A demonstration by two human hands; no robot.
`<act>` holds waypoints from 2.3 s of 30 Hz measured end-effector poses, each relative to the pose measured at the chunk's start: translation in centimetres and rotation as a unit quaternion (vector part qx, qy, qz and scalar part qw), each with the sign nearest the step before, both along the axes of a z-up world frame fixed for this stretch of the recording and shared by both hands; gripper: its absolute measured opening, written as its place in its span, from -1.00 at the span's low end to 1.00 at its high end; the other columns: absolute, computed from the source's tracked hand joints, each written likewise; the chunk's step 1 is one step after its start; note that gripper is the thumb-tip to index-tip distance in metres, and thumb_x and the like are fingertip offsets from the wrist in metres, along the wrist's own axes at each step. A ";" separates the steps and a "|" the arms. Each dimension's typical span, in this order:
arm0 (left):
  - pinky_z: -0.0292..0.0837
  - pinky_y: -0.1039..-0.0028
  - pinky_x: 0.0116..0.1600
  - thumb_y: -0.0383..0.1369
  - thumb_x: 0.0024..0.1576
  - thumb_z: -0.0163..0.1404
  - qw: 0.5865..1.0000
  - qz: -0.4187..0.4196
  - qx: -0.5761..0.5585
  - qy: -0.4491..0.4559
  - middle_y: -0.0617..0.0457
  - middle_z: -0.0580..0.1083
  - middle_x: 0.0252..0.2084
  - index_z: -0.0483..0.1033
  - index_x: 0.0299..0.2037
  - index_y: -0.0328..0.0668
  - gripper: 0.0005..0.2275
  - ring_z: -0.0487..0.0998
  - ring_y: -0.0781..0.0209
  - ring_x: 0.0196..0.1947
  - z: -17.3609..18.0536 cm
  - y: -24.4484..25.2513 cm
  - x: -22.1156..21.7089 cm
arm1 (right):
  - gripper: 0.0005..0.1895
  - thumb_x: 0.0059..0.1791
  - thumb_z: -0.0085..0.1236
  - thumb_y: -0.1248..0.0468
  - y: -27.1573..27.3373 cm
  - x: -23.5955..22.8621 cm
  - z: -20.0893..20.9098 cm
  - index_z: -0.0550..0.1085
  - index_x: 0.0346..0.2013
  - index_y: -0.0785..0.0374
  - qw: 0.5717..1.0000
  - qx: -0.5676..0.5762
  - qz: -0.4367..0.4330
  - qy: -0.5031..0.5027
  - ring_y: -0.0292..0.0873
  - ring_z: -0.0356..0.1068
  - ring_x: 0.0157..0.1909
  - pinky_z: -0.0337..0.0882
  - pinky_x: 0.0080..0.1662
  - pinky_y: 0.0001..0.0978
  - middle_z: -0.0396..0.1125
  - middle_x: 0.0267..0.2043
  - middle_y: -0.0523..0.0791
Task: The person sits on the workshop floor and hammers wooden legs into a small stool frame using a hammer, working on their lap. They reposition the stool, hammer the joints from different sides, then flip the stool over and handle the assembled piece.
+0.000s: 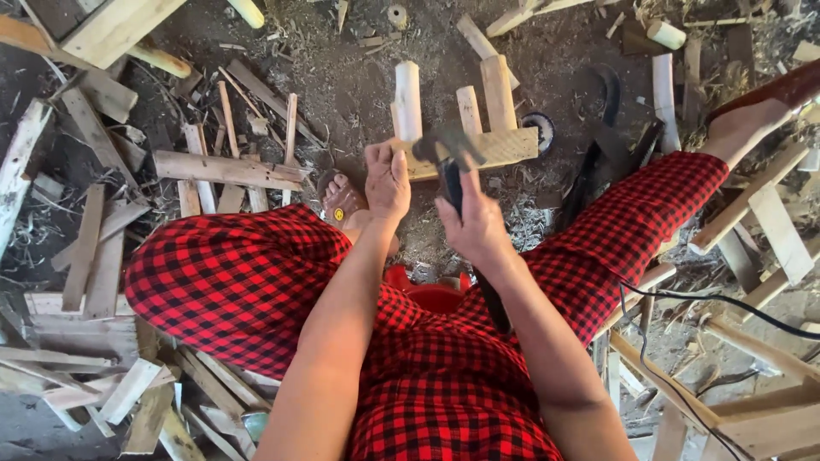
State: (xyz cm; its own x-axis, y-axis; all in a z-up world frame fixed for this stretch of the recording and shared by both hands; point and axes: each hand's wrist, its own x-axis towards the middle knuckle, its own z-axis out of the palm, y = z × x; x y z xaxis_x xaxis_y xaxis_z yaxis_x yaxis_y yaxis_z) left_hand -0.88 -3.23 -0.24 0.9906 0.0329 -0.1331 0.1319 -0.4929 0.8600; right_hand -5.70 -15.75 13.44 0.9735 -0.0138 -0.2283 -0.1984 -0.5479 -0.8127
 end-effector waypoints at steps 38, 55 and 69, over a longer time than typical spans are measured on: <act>0.42 0.42 0.06 -0.43 -0.16 0.24 0.963 -0.184 0.089 -0.176 0.14 0.29 0.06 0.52 -0.29 0.04 -0.76 0.39 0.02 0.07 1.5 2.3 0.9 | -0.38 -0.08 0.01 0.20 -3.6 -4.1 -5.8 0.09 0.26 0.13 0.995 -0.062 -0.077 0.007 0.29 0.39 -0.21 0.42 -0.23 0.08 0.36 -0.24 0.23; 0.48 0.34 0.04 -0.30 -0.15 0.28 0.964 -0.176 0.147 -0.135 0.04 0.24 0.17 0.29 0.15 0.09 -0.38 0.39 0.02 0.10 3.1 2.1 0.5 | -0.34 -0.07 -0.04 0.14 -3.8 -4.1 -6.4 -0.01 0.29 -0.05 0.990 -0.052 -0.080 0.099 0.27 0.36 -0.10 0.38 -0.08 0.09 0.35 -0.17 0.20; 0.17 0.23 0.25 -0.11 0.23 -0.43 0.993 -0.007 -0.114 -0.008 -0.12 0.33 0.16 0.24 0.20 0.12 -0.62 0.29 -0.09 0.19 -2.5 -0.6 1.5 | -0.34 -0.06 -0.04 0.15 -3.5 -3.5 -4.6 0.02 0.29 0.11 0.988 -0.056 -0.077 0.126 0.32 0.33 -0.07 0.34 -0.05 0.14 0.33 -0.16 0.28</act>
